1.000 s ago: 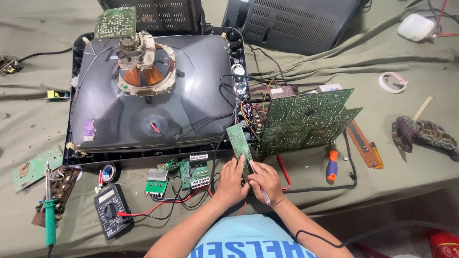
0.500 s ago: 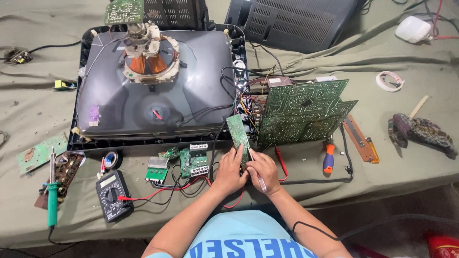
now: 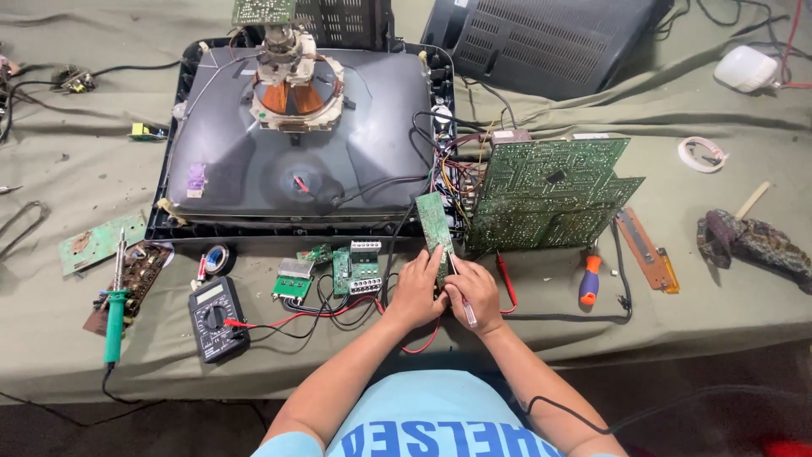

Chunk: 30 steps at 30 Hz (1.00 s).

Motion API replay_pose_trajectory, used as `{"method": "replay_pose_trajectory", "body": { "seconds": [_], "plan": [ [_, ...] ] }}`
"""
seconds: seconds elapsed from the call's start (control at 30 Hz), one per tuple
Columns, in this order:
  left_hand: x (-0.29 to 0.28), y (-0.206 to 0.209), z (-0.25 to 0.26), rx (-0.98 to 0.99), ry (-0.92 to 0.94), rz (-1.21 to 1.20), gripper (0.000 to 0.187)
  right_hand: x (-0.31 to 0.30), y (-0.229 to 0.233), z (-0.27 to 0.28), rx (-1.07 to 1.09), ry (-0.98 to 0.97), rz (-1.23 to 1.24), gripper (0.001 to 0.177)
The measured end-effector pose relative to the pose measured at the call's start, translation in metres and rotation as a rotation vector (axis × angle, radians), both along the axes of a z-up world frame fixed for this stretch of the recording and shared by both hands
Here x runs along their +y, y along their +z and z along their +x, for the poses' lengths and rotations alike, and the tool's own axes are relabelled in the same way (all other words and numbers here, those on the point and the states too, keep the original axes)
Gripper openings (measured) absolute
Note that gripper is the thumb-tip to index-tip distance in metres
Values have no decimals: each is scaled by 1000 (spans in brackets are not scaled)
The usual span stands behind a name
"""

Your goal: Inspecting and testing electronic components on a circuit board using a multimeter and a probe tool.

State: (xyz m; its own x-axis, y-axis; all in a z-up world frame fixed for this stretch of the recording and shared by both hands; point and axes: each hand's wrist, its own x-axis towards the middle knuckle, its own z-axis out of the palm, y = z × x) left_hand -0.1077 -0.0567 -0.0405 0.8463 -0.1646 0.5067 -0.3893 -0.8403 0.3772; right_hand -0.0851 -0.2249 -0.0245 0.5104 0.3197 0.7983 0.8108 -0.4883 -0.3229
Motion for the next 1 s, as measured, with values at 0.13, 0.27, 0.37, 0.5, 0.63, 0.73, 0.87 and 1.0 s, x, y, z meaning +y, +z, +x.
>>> {"method": "replay_pose_trajectory", "body": {
  "seconds": [0.13, 0.27, 0.37, 0.5, 0.63, 0.73, 0.87, 1.0],
  "plan": [
    [1, 2, 1, 18, -16, -7, 105, 0, 1, 1, 2, -24, 16, 28],
    [0, 3, 1, 27, -10, -12, 103, -1, -1, 1, 11, -10, 32, 27],
    [1, 6, -2, 24, -13, -13, 102, -2, -3, 1, 11, -18, 18, 26],
    [1, 10, -3, 39, -17, -15, 105, 0, -4, 0, -1, -5, 17, 27],
    [2, 9, -1, 44, -27, -21, 107, 0, -4, 1, 11, -4, -5, 27],
    [3, 13, -4, 31, -25, -42, 100, -1, -4, 0, 20, -42, 5, 28],
    [4, 15, -7, 50, -42, -50, 101, -1, -1, -2, 36, -24, 22, 28],
    [4, 14, -2, 82, -66, -63, 103, 0, 5, 1, 72, -23, 30, 29]
  ]
}}
